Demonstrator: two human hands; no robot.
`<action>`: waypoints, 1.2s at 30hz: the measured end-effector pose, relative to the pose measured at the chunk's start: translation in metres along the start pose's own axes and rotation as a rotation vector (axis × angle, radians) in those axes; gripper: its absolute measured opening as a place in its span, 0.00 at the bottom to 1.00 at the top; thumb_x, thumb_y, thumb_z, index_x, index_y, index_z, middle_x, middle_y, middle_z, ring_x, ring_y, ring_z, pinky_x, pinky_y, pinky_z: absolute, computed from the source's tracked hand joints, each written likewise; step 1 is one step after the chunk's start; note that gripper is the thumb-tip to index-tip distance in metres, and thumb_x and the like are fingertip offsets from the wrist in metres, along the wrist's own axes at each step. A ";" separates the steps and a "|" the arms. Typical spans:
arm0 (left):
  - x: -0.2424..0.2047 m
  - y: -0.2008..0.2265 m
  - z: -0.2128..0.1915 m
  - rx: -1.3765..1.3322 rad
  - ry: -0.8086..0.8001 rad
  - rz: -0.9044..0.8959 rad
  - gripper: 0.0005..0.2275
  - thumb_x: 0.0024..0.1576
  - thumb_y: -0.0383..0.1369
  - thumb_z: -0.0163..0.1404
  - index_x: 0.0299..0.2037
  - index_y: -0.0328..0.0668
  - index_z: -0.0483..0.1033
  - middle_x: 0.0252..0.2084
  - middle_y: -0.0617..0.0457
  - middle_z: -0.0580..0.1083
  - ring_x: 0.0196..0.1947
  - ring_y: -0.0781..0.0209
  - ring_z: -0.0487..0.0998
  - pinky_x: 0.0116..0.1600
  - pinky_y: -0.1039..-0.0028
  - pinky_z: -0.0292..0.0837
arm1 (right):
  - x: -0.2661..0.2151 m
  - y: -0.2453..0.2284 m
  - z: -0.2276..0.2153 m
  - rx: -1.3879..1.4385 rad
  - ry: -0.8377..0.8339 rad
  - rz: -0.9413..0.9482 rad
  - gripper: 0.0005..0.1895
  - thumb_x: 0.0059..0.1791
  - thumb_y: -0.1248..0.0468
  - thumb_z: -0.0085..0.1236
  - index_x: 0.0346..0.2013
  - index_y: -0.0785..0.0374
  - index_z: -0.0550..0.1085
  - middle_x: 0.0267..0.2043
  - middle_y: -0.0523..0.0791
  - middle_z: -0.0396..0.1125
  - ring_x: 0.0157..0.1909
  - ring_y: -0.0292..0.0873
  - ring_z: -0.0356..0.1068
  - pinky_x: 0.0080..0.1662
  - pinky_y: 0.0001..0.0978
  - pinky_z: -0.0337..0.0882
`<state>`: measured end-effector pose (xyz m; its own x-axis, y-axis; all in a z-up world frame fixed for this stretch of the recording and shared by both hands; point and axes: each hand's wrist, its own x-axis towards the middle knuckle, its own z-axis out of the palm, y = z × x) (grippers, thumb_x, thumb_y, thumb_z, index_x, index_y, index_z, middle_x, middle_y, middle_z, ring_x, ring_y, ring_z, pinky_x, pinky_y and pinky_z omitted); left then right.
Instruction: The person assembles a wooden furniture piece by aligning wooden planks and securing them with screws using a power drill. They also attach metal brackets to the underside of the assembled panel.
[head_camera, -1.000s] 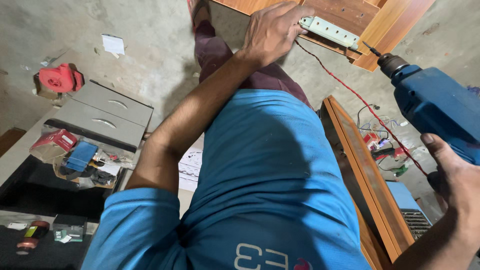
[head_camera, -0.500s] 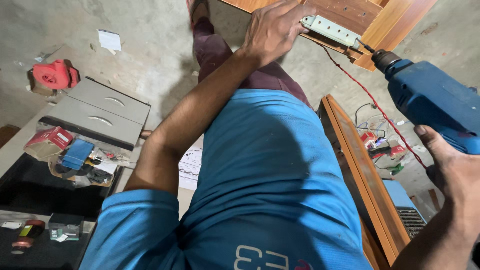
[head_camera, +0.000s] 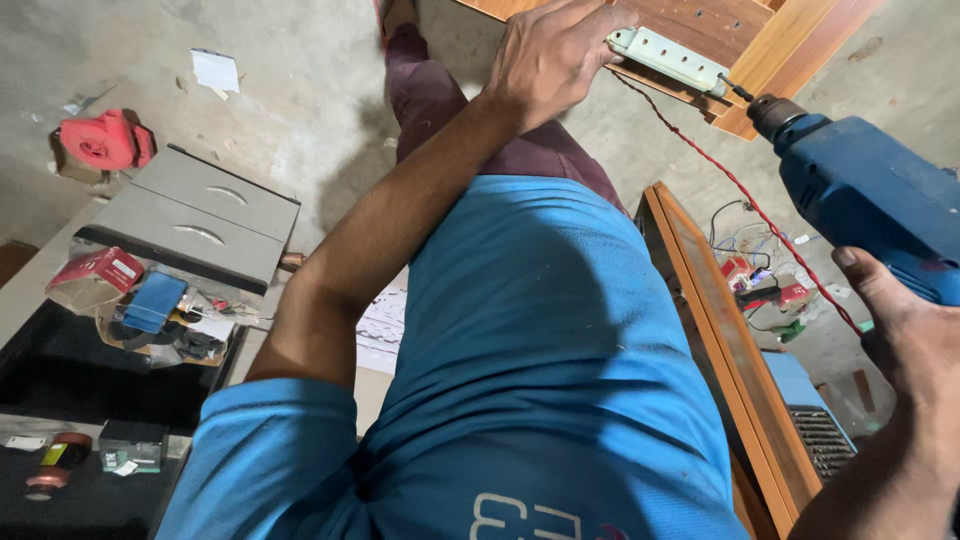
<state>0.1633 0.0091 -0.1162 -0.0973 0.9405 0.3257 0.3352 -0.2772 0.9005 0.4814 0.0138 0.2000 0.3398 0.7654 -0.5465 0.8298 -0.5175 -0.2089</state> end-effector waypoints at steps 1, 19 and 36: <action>0.000 0.000 -0.001 -0.005 -0.002 0.001 0.17 0.56 0.27 0.63 0.54 0.46 0.75 0.44 0.54 0.77 0.41 0.52 0.79 0.44 0.62 0.74 | 0.002 0.004 -0.001 0.037 -0.001 0.010 0.31 0.53 0.60 0.72 0.64 0.71 0.69 0.51 0.52 0.73 0.45 0.47 0.76 0.44 0.41 0.79; 0.005 0.000 -0.006 0.001 0.032 0.035 0.18 0.54 0.24 0.62 0.54 0.42 0.75 0.40 0.53 0.75 0.40 0.52 0.79 0.42 0.62 0.75 | -0.018 -0.035 0.004 -0.503 0.129 -0.142 0.30 0.50 0.52 0.75 0.52 0.74 0.75 0.46 0.57 0.73 0.41 0.50 0.74 0.43 0.43 0.74; 0.001 -0.011 0.005 -0.076 -0.030 0.018 0.18 0.54 0.23 0.61 0.54 0.40 0.75 0.37 0.49 0.75 0.38 0.50 0.78 0.42 0.61 0.73 | -0.011 -0.119 0.024 -0.635 -0.104 -0.371 0.17 0.56 0.62 0.70 0.52 0.72 0.75 0.41 0.55 0.74 0.39 0.50 0.76 0.44 0.41 0.74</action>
<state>0.1641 0.0143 -0.1271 -0.0634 0.9404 0.3340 0.2642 -0.3069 0.9143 0.3682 0.0581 0.2114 -0.0298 0.7907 -0.6115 0.9888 0.1129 0.0978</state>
